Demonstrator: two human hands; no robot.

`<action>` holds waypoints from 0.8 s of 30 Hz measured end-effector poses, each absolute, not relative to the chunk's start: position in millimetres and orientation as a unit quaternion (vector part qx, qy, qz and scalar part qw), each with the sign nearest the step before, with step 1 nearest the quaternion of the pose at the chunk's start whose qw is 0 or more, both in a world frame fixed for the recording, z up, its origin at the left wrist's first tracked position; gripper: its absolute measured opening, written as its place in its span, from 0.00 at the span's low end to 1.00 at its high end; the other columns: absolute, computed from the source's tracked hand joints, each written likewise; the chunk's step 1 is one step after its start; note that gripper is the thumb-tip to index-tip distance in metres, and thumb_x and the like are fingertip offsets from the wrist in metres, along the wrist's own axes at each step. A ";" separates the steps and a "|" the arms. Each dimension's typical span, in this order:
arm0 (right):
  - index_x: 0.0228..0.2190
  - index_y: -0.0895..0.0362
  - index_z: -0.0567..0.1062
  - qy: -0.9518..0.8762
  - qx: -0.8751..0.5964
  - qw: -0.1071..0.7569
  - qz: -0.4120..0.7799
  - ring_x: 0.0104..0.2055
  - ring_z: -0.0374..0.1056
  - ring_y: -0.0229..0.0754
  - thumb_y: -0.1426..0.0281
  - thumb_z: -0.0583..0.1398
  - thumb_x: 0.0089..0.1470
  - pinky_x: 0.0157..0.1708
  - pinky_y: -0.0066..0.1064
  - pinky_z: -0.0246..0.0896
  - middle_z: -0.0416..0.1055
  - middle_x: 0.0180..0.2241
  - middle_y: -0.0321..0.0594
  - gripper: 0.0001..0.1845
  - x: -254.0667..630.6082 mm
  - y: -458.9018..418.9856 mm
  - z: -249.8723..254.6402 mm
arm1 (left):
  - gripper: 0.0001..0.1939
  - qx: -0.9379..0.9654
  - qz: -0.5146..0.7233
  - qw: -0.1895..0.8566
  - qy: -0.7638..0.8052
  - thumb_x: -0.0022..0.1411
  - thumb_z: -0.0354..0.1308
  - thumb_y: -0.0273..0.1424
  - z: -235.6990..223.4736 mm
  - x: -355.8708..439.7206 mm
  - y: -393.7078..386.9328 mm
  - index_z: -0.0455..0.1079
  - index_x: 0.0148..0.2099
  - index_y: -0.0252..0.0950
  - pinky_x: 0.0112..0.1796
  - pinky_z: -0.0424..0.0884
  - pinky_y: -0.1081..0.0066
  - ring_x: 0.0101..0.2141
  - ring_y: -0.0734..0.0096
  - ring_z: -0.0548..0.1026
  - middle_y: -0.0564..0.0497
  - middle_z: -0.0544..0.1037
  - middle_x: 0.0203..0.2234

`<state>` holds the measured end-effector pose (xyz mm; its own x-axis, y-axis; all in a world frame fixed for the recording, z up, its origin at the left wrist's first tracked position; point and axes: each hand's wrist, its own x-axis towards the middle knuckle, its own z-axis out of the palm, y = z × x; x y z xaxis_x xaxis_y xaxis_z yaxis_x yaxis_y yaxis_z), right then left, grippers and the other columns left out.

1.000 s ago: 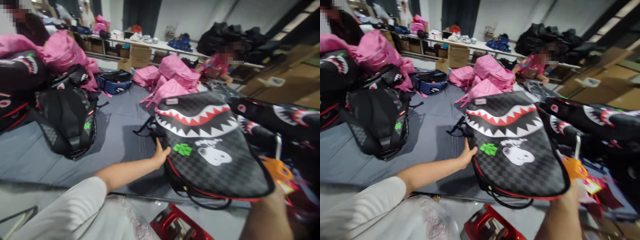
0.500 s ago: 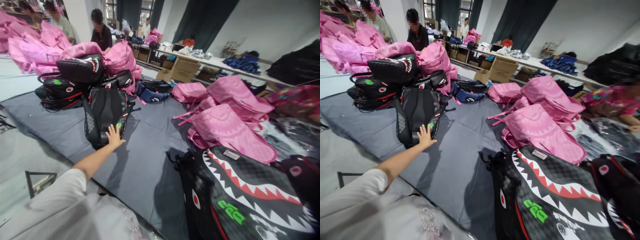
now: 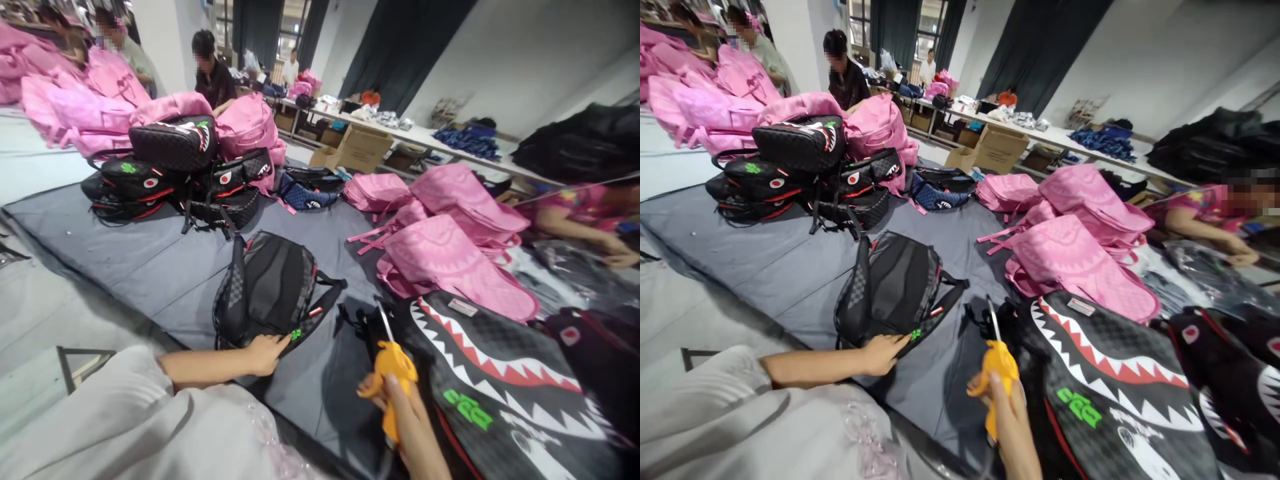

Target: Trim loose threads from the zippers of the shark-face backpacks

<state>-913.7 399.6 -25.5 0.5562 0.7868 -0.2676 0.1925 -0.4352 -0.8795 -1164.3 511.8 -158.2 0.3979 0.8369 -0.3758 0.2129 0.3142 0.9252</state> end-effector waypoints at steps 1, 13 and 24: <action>0.34 0.48 0.73 -0.338 -0.764 0.420 0.354 0.36 0.77 0.55 0.38 0.58 0.48 0.42 0.50 0.77 0.77 0.32 0.43 0.28 -927.2 407.2 -32.1 | 0.32 0.560 0.223 0.646 0.469 0.54 0.66 0.53 -151.9 -1169.2 504.5 0.73 0.57 0.43 0.62 0.61 0.47 0.58 0.50 0.71 0.41 0.73 0.58; 0.46 0.54 0.70 -0.335 -0.763 0.355 0.423 0.38 0.77 0.52 0.35 0.46 0.55 0.42 0.42 0.74 0.78 0.37 0.49 0.39 -977.4 463.3 -49.6 | 0.45 0.578 0.185 0.502 0.616 0.61 0.62 0.37 -165.6 -1204.4 566.3 0.47 0.73 0.29 0.66 0.38 0.39 0.70 0.36 0.39 0.30 0.47 0.71; 0.43 0.62 0.70 -0.433 -0.802 0.117 0.393 0.17 0.62 0.30 0.56 0.47 0.68 0.25 0.22 0.58 0.69 0.20 0.32 0.23 -955.3 558.0 -51.5 | 0.31 0.308 0.188 0.769 0.528 0.72 0.41 0.50 -192.2 -1231.9 537.1 0.62 0.63 0.33 0.40 0.78 0.64 0.42 0.61 0.82 0.38 0.80 0.49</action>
